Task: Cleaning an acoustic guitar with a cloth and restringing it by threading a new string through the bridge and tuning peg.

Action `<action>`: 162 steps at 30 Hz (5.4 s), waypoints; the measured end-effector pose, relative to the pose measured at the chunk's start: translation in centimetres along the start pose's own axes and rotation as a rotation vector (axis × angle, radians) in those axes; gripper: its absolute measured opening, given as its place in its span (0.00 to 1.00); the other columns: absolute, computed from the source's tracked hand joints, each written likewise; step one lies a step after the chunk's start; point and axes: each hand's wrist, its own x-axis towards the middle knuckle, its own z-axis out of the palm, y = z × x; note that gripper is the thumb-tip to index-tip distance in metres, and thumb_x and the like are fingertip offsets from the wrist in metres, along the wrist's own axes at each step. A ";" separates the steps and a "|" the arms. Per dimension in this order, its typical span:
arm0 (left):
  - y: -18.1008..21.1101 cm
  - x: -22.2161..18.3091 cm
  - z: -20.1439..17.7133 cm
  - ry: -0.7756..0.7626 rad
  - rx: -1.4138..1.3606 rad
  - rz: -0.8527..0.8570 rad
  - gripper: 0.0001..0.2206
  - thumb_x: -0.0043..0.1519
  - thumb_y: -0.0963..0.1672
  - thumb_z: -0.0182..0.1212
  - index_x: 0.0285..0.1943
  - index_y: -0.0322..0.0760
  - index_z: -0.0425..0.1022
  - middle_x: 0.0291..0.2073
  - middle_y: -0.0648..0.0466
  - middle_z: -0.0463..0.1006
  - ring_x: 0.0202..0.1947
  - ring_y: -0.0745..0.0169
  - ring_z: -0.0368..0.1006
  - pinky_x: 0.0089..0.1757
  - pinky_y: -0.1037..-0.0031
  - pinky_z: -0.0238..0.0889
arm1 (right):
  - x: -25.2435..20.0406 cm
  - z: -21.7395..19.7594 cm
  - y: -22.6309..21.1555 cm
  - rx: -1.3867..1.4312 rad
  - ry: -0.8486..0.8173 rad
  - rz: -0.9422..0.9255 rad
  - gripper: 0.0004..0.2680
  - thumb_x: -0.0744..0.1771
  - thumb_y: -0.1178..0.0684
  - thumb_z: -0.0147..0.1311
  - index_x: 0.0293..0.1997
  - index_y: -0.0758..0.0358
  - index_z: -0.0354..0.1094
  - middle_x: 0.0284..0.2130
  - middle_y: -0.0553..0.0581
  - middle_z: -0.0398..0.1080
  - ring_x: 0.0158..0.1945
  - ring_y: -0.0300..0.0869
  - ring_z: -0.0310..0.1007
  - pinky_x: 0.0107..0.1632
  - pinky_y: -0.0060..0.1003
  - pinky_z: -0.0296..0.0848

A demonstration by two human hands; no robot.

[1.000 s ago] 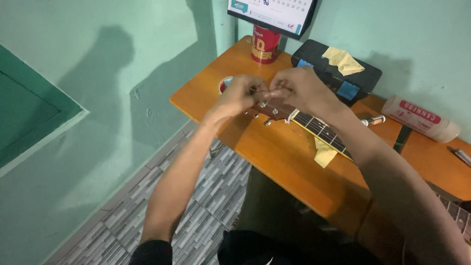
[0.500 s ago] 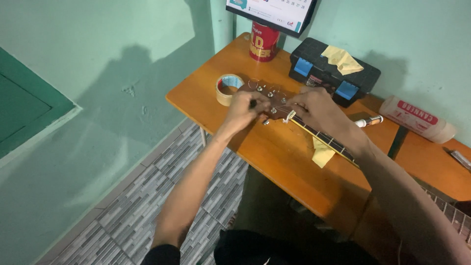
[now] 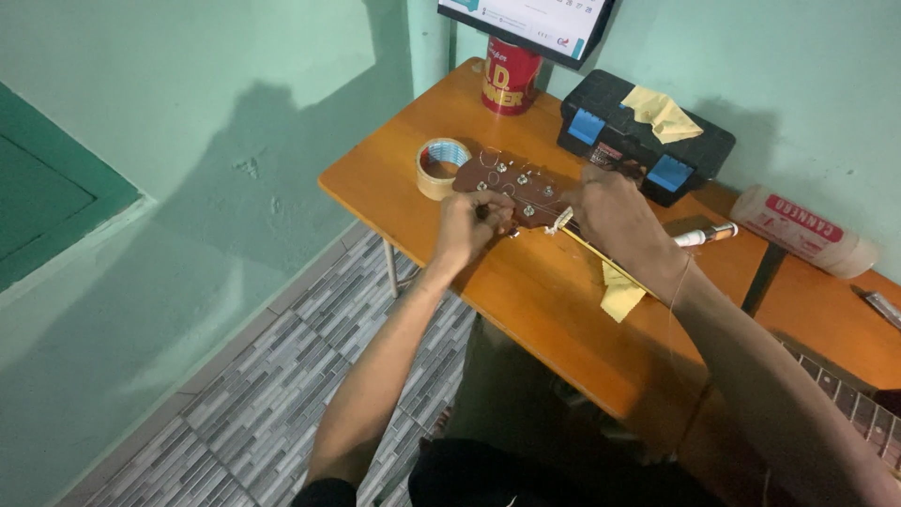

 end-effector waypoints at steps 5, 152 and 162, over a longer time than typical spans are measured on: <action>0.9 0.0 -0.1 -0.008 -0.034 0.006 0.08 0.57 0.33 0.65 0.40 0.31 0.84 0.24 0.44 0.81 0.20 0.68 0.75 0.28 0.78 0.69 | 0.2 -1.2 -1.3 0.022 -0.045 0.060 0.07 0.66 0.59 0.51 0.28 0.63 0.74 0.22 0.63 0.69 0.29 0.59 0.75 0.32 0.49 0.74; 2.8 -0.6 0.5 -0.006 -0.012 -0.296 0.06 0.48 0.41 0.69 0.33 0.40 0.86 0.25 0.49 0.83 0.34 0.61 0.80 0.39 0.79 0.64 | -6.5 5.7 0.1 -0.581 0.403 -0.172 0.05 0.69 0.57 0.53 0.35 0.63 0.66 0.35 0.48 0.57 0.40 0.46 0.72 0.35 0.35 0.74; 2.8 -0.4 0.8 -0.023 -0.012 -0.260 0.07 0.47 0.40 0.65 0.32 0.37 0.86 0.22 0.48 0.82 0.31 0.57 0.81 0.37 0.79 0.65 | -5.6 4.5 1.4 -0.154 0.390 -0.201 0.08 0.70 0.50 0.56 0.36 0.58 0.63 0.32 0.44 0.57 0.34 0.46 0.75 0.32 0.34 0.75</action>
